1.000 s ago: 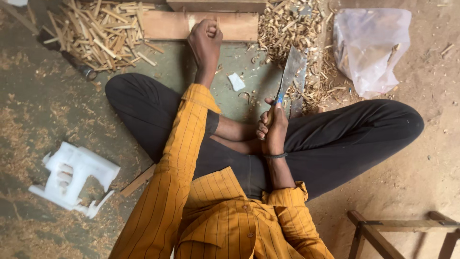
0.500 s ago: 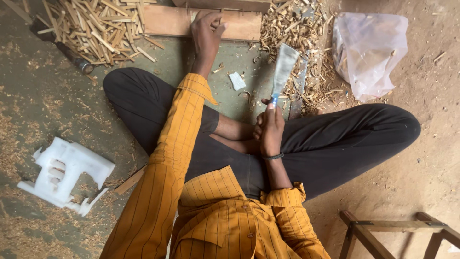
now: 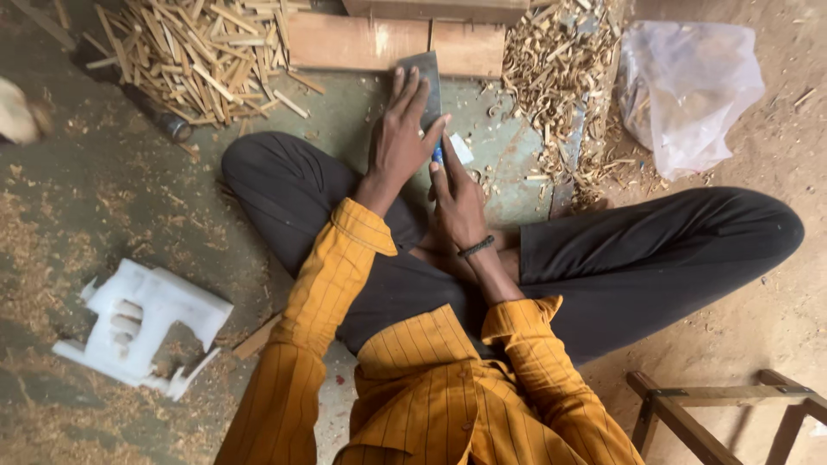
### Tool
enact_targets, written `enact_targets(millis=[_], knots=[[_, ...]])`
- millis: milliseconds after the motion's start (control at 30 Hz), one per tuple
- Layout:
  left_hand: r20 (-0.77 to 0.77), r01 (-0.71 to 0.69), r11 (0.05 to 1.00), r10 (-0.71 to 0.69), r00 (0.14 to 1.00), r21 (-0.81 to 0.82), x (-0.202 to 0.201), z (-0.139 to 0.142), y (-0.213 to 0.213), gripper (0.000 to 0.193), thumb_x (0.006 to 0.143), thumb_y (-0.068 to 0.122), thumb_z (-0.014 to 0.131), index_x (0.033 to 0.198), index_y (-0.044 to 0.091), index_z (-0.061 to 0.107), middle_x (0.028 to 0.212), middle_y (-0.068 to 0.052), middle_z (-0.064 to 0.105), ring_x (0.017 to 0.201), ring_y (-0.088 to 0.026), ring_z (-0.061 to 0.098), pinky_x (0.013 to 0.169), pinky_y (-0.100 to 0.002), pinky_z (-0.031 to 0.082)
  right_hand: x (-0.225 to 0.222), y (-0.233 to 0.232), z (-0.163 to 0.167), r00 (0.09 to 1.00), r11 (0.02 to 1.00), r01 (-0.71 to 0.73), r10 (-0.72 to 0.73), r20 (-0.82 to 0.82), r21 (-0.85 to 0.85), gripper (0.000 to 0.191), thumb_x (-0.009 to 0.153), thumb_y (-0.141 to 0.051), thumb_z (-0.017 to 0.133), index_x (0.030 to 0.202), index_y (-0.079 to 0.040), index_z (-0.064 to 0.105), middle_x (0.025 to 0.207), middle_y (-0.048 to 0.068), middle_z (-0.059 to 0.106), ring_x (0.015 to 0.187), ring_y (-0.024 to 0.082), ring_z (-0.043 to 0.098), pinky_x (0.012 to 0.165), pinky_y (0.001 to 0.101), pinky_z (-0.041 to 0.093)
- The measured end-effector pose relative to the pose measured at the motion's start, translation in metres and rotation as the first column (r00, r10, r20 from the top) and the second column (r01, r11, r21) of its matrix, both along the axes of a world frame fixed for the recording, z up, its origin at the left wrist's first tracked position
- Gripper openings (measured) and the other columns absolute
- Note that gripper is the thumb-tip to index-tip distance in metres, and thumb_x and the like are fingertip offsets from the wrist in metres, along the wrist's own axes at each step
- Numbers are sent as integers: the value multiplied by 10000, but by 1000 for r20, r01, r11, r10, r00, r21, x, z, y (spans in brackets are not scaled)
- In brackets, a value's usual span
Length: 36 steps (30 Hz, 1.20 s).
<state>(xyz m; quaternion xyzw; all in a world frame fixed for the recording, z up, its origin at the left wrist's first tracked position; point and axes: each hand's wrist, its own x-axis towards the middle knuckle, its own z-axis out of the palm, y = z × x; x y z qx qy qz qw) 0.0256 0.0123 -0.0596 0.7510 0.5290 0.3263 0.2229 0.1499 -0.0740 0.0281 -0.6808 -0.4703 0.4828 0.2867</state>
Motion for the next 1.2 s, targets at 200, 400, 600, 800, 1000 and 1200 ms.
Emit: enact_targets(millis=[200,400,600,800,1000,1200], knots=[[-28,18,998,-19,999,-57,2,6,6,595,921,265,809,1369,-68,605,1517,-342,453,1483,-494,348,1173,-485,425,-6,8,8,999,990,34,-39,-34,-136,582,1042,-319,507,1591,-175,378,640,96,631,526,151,589,530,351,516],[-111,29,993,-42,993,-117,11,2,8,572,966,255,758,1388,-91,584,1529,-359,425,1490,-508,328,1180,-475,411,-3,7,-4,996,990,40,-49,-70,-134,568,1050,-311,498,1581,-132,406,641,82,624,541,134,591,537,338,512],[-188,10,994,-30,982,-104,19,-16,23,531,1001,237,701,1398,-93,577,1534,-349,420,1484,-498,330,1246,-522,308,0,10,-25,996,989,65,-72,-51,-133,544,1050,-290,510,1561,-117,448,621,99,594,530,135,551,543,351,488],[-252,43,999,-50,967,-32,25,-34,67,525,1008,249,697,1398,-81,575,1524,-331,434,1456,-469,371,1224,-568,265,2,42,-67,991,991,131,-130,-40,17,489,1076,-296,549,1529,-118,513,703,115,628,516,144,534,526,355,484],[40,122,980,-130,991,159,10,-12,46,440,995,131,738,1413,49,627,1539,-177,535,1478,-336,448,1242,-515,318,9,18,-53,786,945,250,-325,-526,-211,488,1073,-344,485,1526,-165,466,613,-14,474,401,64,358,345,243,297],[243,-187,980,165,956,72,16,-8,45,170,1045,60,702,1209,103,698,1215,-57,717,1053,-241,729,903,-340,603,39,-46,-16,699,942,278,-331,-634,-186,358,1161,-309,430,1403,-73,549,706,-34,447,496,54,395,385,227,287]])
